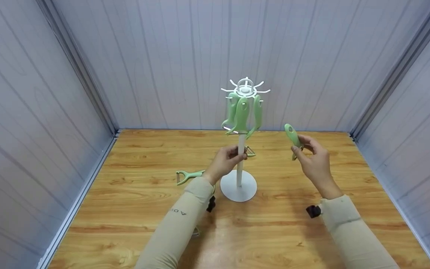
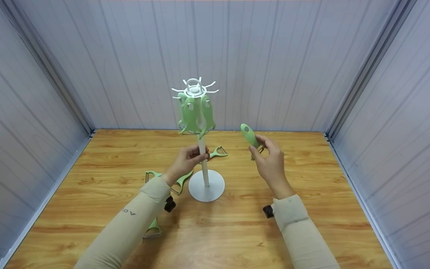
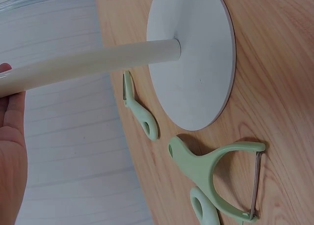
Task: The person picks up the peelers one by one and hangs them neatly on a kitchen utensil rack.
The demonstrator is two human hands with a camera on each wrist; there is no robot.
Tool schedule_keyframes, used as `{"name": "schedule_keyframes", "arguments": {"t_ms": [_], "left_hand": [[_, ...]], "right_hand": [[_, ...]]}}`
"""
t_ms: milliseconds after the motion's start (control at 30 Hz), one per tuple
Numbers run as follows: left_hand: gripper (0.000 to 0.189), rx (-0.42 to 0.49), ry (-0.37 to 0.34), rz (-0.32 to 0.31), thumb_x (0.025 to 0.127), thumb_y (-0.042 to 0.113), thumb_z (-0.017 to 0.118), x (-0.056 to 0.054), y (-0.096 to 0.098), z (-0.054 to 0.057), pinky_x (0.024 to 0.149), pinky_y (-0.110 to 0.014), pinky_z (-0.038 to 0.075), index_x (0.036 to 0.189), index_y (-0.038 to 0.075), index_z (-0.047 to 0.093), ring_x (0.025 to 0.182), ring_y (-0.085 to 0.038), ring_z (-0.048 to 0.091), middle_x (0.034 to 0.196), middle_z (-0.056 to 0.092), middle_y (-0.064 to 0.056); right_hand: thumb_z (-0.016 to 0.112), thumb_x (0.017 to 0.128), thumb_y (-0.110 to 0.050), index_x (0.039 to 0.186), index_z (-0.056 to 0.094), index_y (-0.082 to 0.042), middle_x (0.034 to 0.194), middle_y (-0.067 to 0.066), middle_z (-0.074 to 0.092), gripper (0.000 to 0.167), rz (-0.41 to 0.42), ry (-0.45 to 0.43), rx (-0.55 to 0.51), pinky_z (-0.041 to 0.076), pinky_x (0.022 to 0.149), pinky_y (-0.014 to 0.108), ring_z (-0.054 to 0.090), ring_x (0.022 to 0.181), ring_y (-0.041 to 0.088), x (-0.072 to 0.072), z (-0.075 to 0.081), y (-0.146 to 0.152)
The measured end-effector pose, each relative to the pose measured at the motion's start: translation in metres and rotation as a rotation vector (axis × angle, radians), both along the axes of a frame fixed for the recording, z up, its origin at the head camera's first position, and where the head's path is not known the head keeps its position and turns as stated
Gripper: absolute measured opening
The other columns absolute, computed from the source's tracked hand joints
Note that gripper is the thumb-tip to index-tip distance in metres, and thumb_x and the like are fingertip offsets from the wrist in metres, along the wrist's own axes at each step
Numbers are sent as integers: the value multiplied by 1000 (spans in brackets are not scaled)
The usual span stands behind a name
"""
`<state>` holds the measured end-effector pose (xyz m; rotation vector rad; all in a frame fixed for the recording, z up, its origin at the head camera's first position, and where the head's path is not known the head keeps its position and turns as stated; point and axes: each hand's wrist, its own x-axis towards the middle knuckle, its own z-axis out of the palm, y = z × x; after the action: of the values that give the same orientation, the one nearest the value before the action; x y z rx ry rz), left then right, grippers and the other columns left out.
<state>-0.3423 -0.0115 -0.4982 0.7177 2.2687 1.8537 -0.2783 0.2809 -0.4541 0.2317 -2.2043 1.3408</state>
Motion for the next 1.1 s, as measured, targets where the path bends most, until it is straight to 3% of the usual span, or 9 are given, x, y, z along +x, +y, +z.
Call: {"name": "schedule_keyframes", "arguments": {"t_ms": [633,1100], "left_hand": [[21,9,11,-14,109,14,66,0,0,1,107,-44,58,125,2,74,113,-23,74,120,78,-14],[20,13,8,-8,109,12,67,0,0,1,106,-43,59,124,1,75,113,-24,76,120,79,-18]], "right_hand": [[77,97,5,131,70,9,120,23,73,36,34,155,-4,49,105,13,62,111,-8,1,37,-15],[78,96,6,130,70,10,120,23,73,35,41,179,-8,50,106,14,63,111,-7,1,42,-16]]}}
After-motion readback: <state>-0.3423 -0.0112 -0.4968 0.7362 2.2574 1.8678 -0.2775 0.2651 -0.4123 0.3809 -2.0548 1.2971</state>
